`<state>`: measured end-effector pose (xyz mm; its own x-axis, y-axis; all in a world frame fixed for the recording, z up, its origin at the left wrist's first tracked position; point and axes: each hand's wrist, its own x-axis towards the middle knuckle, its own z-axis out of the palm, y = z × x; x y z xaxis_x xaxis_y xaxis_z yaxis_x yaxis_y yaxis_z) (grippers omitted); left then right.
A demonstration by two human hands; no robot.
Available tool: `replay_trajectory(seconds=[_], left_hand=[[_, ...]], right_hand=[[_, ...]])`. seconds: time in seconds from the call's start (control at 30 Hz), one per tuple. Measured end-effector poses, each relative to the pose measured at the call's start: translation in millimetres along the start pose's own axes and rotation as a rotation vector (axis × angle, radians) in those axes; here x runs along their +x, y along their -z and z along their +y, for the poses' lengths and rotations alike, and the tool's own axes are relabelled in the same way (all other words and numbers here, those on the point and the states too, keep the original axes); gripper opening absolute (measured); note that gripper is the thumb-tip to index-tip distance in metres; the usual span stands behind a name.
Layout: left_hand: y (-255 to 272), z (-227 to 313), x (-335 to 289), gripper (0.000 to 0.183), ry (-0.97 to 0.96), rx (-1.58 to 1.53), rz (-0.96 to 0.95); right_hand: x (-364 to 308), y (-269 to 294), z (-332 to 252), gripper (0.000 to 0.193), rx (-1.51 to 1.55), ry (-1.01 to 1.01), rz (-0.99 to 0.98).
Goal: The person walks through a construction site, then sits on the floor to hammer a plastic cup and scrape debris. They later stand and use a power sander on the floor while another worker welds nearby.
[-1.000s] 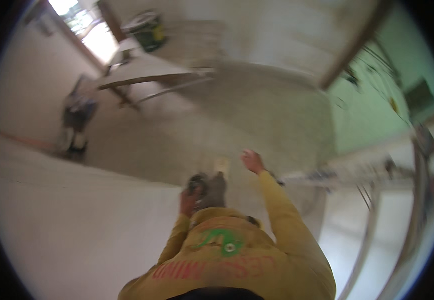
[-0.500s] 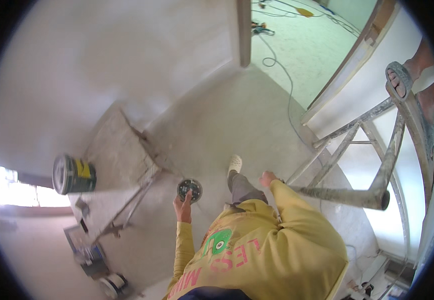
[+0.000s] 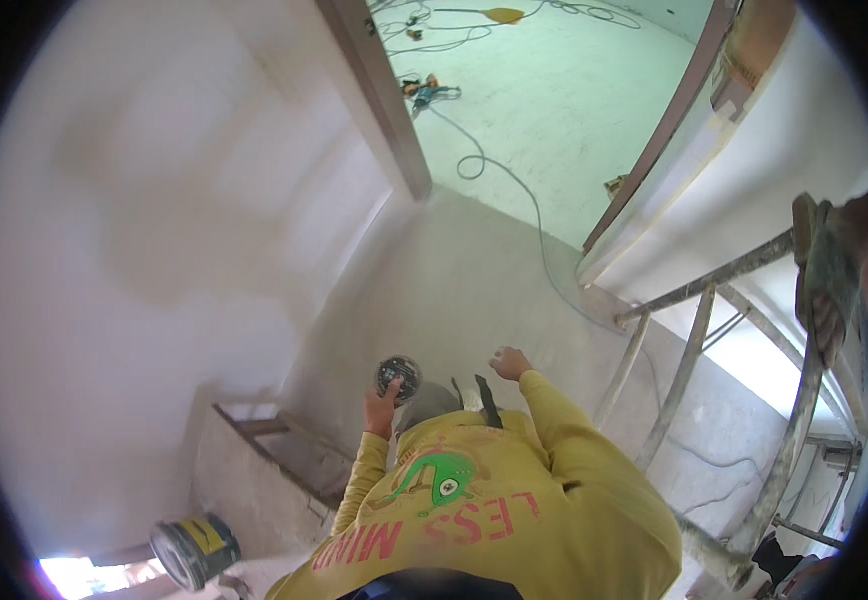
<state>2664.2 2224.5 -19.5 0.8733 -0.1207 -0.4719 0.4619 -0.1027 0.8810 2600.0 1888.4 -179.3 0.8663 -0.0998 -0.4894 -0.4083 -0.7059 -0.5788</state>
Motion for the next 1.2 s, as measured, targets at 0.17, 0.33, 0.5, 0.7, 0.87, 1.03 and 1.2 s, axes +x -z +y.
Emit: replay_trajectory(seconds=[0.17, 0.33, 0.5, 0.7, 0.87, 1.03, 1.2], left_hand=[[-62, 75, 147, 0.029, -0.111, 0.129, -0.130], [-146, 136, 302, 0.033, -0.015, 0.092, -0.218], [-247, 218, 431, 0.036, -0.105, 0.196, -0.422], [-372, 317, 574, 0.038, -0.257, 0.495, -0.620], [-481, 346, 701, 0.035, -0.271, 0.562, -0.522], [-575, 386, 791, 0.031, -0.058, 0.431, -0.359], [-685, 445, 876, 0.031, -0.094, 0.366, -0.292]], right_hand=[[112, 115, -20, 0.048, 0.368, -0.088, 0.224], [213, 168, 68, 0.044, 0.036, -0.214, 0.363], [238, 197, 145, 0.051, 0.373, -0.688, 0.163], [278, 227, 176, 0.040, 0.412, -0.706, 0.205], [358, 294, 239, 0.045, -0.125, -0.499, -0.198], [497, 465, 330, 0.049, -0.270, -0.400, -0.366], [697, 744, 382, 0.048, 0.080, -0.588, 0.294]])
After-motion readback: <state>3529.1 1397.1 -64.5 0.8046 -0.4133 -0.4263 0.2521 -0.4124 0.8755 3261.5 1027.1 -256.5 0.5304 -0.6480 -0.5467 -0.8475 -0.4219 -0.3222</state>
